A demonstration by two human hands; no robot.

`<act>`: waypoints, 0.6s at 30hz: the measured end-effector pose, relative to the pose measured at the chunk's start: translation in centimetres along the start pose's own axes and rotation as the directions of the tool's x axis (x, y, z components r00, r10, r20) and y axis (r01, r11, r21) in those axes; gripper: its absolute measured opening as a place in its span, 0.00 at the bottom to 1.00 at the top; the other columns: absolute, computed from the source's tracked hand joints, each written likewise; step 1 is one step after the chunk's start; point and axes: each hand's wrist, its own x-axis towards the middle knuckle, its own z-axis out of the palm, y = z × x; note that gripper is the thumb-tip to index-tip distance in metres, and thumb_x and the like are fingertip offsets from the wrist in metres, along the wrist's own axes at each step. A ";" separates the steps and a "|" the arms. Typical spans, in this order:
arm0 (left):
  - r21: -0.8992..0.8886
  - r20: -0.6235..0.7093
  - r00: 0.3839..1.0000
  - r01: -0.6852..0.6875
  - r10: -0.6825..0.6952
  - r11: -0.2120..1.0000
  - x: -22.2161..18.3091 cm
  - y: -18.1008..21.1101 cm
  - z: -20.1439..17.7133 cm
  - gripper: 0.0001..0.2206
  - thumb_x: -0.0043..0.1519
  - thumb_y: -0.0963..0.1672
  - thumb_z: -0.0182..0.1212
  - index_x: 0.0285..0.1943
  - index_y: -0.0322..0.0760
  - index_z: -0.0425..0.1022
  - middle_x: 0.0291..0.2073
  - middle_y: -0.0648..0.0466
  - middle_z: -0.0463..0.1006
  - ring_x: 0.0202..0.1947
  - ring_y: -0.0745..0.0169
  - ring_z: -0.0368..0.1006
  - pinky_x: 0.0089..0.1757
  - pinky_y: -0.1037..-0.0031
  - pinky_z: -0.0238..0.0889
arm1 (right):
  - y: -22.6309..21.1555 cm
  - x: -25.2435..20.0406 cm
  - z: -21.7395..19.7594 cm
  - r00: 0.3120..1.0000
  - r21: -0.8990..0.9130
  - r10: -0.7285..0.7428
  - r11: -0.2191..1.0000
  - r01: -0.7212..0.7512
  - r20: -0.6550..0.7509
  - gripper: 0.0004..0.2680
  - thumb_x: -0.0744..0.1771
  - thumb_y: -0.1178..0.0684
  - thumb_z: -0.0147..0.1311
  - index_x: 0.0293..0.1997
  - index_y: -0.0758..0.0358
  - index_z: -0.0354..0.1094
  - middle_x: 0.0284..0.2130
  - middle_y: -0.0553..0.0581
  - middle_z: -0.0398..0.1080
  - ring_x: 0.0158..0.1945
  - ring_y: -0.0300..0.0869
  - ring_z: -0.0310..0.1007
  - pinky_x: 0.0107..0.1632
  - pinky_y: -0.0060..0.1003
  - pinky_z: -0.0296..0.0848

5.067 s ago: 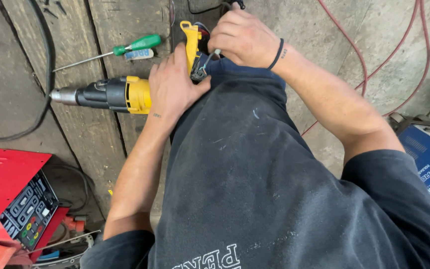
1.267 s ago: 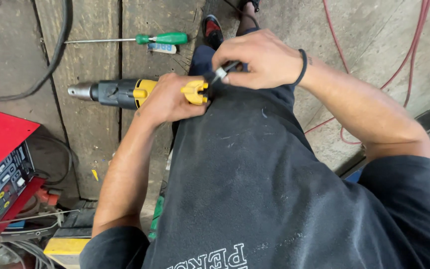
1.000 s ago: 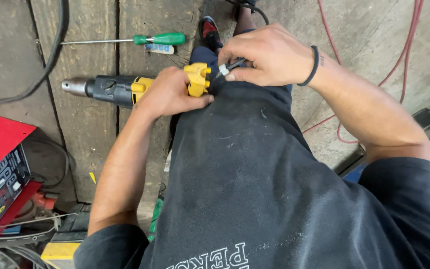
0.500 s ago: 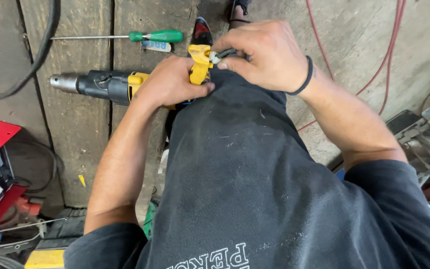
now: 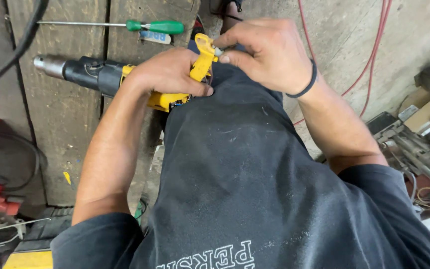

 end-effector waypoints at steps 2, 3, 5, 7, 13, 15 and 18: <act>0.019 0.022 1.000 0.015 -0.015 1.000 -0.4 0.6 0.0 0.13 0.52 0.53 0.69 0.35 0.47 0.75 0.27 0.60 0.75 0.30 0.62 0.69 0.34 0.67 0.59 | 0.1 0.4 -0.8 0.997 0.056 -0.062 0.997 0.059 0.046 0.08 0.73 0.51 0.58 0.51 0.66 0.76 0.36 0.60 0.75 0.38 0.54 0.76 0.41 0.45 0.69; 0.035 0.049 0.998 0.037 -0.039 0.999 -0.8 0.7 0.2 0.14 0.53 0.54 0.68 0.33 0.46 0.73 0.26 0.59 0.73 0.29 0.61 0.67 0.34 0.66 0.58 | 0.2 0.6 -0.9 0.988 0.124 -0.125 0.986 0.113 0.088 0.10 0.75 0.50 0.52 0.52 0.69 0.75 0.38 0.62 0.74 0.40 0.55 0.76 0.42 0.46 0.69; 0.055 0.045 0.998 0.031 -0.034 0.998 -1.1 0.5 0.4 0.17 0.53 0.55 0.69 0.32 0.44 0.71 0.24 0.59 0.70 0.28 0.59 0.66 0.33 0.65 0.56 | 0.1 1.5 -1.7 0.979 0.162 -0.138 0.980 0.113 0.147 0.09 0.74 0.51 0.54 0.53 0.68 0.75 0.41 0.62 0.76 0.41 0.54 0.77 0.42 0.45 0.70; 0.075 0.038 0.999 0.026 -0.029 0.997 -1.6 0.4 0.7 0.20 0.53 0.56 0.70 0.30 0.43 0.69 0.22 0.58 0.68 0.26 0.58 0.64 0.32 0.64 0.55 | -0.4 2.0 -2.1 0.967 0.198 -0.154 0.974 0.113 0.205 0.08 0.74 0.52 0.57 0.53 0.68 0.75 0.43 0.61 0.77 0.42 0.53 0.78 0.43 0.44 0.71; 0.141 -0.077 0.977 -0.185 0.197 0.973 -3.6 -0.4 2.5 0.18 0.55 0.55 0.69 0.39 0.42 0.71 0.25 0.54 0.76 0.30 0.51 0.72 0.37 0.61 0.61 | -3.3 1.8 -1.1 0.910 0.117 -0.394 0.917 0.381 0.127 0.12 0.75 0.49 0.44 0.47 0.66 0.74 0.37 0.57 0.74 0.36 0.51 0.75 0.36 0.46 0.69; 0.159 -0.130 0.976 -0.151 0.173 0.976 -4.6 -0.1 3.0 0.19 0.57 0.55 0.68 0.25 0.42 0.70 0.14 0.52 0.67 0.21 0.51 0.66 0.34 0.63 0.59 | -4.2 1.0 -0.4 0.929 -0.019 -0.365 0.930 0.366 0.059 0.11 0.75 0.50 0.47 0.50 0.64 0.76 0.39 0.56 0.76 0.37 0.49 0.76 0.36 0.44 0.68; 0.199 -0.296 0.919 -0.206 0.259 0.958 -6.0 0.0 3.8 0.17 0.55 0.55 0.70 0.28 0.44 0.73 0.20 0.50 0.76 0.26 0.38 0.73 0.33 0.56 0.61 | -5.2 1.0 0.0 0.929 -0.141 -0.369 0.921 0.362 -0.027 0.12 0.74 0.45 0.51 0.54 0.62 0.77 0.42 0.55 0.75 0.40 0.48 0.74 0.43 0.44 0.64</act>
